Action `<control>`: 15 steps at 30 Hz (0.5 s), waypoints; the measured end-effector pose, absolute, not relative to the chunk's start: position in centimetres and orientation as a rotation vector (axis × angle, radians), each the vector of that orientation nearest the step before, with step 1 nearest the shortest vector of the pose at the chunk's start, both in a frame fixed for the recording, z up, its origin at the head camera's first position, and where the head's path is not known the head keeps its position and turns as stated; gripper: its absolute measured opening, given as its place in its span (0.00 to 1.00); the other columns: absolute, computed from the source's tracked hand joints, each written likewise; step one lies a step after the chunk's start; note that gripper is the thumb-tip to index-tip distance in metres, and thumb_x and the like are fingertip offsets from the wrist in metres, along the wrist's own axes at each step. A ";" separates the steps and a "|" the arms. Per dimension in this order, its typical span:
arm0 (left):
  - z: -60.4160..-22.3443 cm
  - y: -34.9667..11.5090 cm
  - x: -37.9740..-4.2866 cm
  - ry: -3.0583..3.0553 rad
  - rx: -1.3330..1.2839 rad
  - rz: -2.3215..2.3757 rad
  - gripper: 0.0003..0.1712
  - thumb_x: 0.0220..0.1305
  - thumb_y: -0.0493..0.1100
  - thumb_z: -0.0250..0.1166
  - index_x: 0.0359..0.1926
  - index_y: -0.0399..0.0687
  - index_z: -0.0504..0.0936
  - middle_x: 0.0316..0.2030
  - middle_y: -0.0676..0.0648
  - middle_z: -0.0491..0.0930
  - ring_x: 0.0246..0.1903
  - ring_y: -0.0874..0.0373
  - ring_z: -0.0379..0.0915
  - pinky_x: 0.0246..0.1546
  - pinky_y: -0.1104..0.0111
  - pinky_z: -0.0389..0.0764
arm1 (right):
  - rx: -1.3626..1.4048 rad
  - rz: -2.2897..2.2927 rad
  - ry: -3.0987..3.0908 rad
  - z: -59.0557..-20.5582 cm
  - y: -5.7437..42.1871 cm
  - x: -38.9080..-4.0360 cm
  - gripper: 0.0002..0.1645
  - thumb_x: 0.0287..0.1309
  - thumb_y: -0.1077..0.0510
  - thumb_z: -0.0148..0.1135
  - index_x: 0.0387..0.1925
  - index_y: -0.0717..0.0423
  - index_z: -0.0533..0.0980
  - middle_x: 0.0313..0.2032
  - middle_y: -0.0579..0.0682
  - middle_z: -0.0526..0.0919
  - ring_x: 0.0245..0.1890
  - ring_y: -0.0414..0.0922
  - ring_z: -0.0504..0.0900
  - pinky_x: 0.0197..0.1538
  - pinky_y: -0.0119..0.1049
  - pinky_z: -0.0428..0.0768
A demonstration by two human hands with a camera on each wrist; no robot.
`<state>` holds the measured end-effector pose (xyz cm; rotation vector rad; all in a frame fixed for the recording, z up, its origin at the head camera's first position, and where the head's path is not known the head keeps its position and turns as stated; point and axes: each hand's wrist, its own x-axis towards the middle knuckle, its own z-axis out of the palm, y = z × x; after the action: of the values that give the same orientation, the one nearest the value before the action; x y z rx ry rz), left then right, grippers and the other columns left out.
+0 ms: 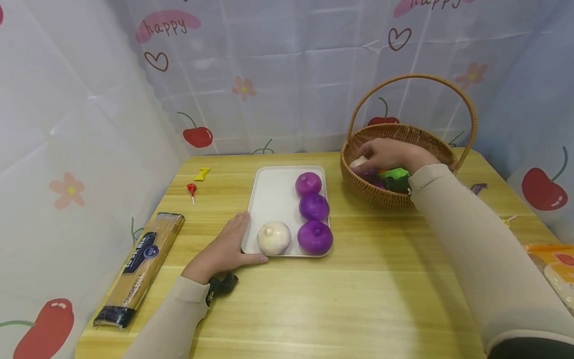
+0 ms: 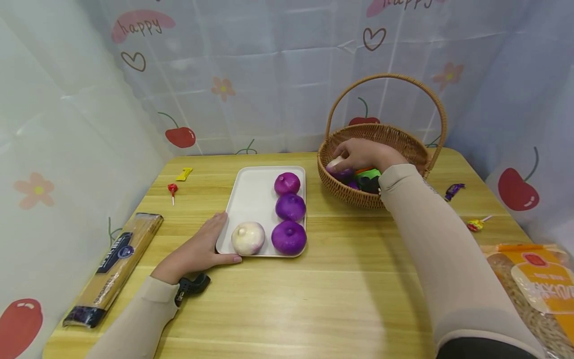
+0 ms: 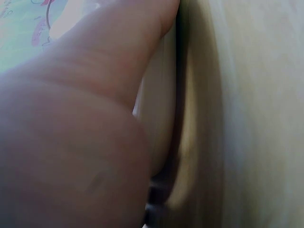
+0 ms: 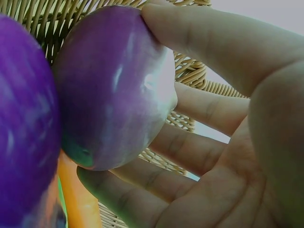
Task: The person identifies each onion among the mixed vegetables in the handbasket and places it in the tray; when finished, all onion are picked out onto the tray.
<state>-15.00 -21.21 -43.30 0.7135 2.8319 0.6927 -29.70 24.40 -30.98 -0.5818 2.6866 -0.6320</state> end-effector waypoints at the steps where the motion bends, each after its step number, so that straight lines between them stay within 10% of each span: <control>1: -43.3 -21.2 -15.0 2.832 0.714 0.694 0.80 0.54 0.76 0.74 0.82 0.27 0.42 0.81 0.30 0.44 0.80 0.36 0.36 0.78 0.48 0.42 | -0.581 -0.650 2.677 -31.0 24.4 -29.7 0.40 0.68 0.36 0.70 0.66 0.62 0.76 0.54 0.58 0.82 0.53 0.55 0.79 0.59 0.58 0.77; 15: -43.4 -21.0 -14.9 2.836 0.711 0.680 0.79 0.55 0.75 0.75 0.82 0.27 0.43 0.81 0.31 0.44 0.80 0.37 0.37 0.78 0.48 0.43 | -0.623 -0.655 2.735 -29.7 25.2 -29.2 0.38 0.70 0.40 0.68 0.68 0.62 0.75 0.61 0.62 0.79 0.58 0.59 0.77 0.62 0.63 0.74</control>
<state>-14.86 -20.98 -43.36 0.7107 2.8359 0.6802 -29.21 25.16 -29.68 -0.6234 2.7350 -0.6552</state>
